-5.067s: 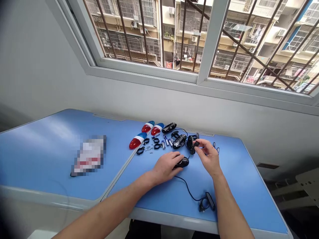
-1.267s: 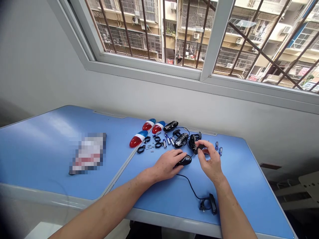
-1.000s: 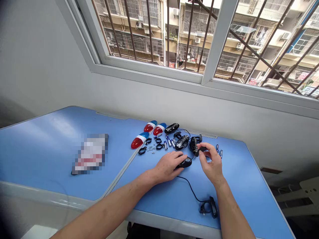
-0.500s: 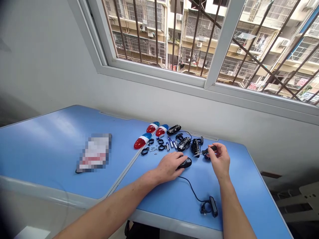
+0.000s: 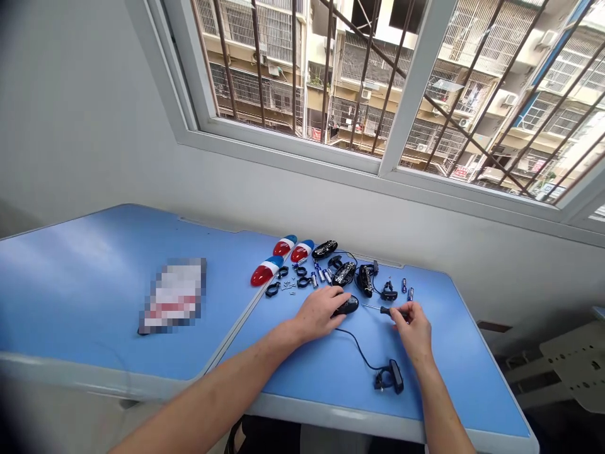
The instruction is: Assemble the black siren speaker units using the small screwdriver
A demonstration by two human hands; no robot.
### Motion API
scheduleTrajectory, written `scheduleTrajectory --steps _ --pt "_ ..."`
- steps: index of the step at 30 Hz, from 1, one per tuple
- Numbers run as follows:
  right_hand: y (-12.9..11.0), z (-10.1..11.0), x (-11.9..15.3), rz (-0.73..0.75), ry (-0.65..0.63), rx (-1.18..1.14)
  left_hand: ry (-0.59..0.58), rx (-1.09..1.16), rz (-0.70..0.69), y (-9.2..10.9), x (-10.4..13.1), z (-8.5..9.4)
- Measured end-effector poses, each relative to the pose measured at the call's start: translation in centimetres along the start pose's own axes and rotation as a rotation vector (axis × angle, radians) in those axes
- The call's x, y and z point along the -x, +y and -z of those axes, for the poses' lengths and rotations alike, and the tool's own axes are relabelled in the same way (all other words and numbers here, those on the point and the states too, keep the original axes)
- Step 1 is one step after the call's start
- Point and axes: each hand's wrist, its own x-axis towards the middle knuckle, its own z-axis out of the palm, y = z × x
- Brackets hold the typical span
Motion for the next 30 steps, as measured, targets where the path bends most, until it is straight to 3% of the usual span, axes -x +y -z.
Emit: scheduleTrajectory --steps 11,20,23,30 --pt "1.3 -1.0 1.4 0.382 -0.033 0.629 0.015 0.053 -0.040 -0.1 -0.1 -0.1" --pt "0.4 -0.7 1.4 0.404 -0.076 0.817 -0.059 -0.025 -0.027 0.4 -0.3 0.4" --pt "0.3 -1.1 0.9 0.500 -0.043 0.802 -0.040 -0.060 -0.058 0.4 -0.3 0.0" --pt "-1.8 -4.2 -0.1 0.798 -0.159 0.822 0.115 -0.035 -0.141 0.3 -0.4 -0.6"
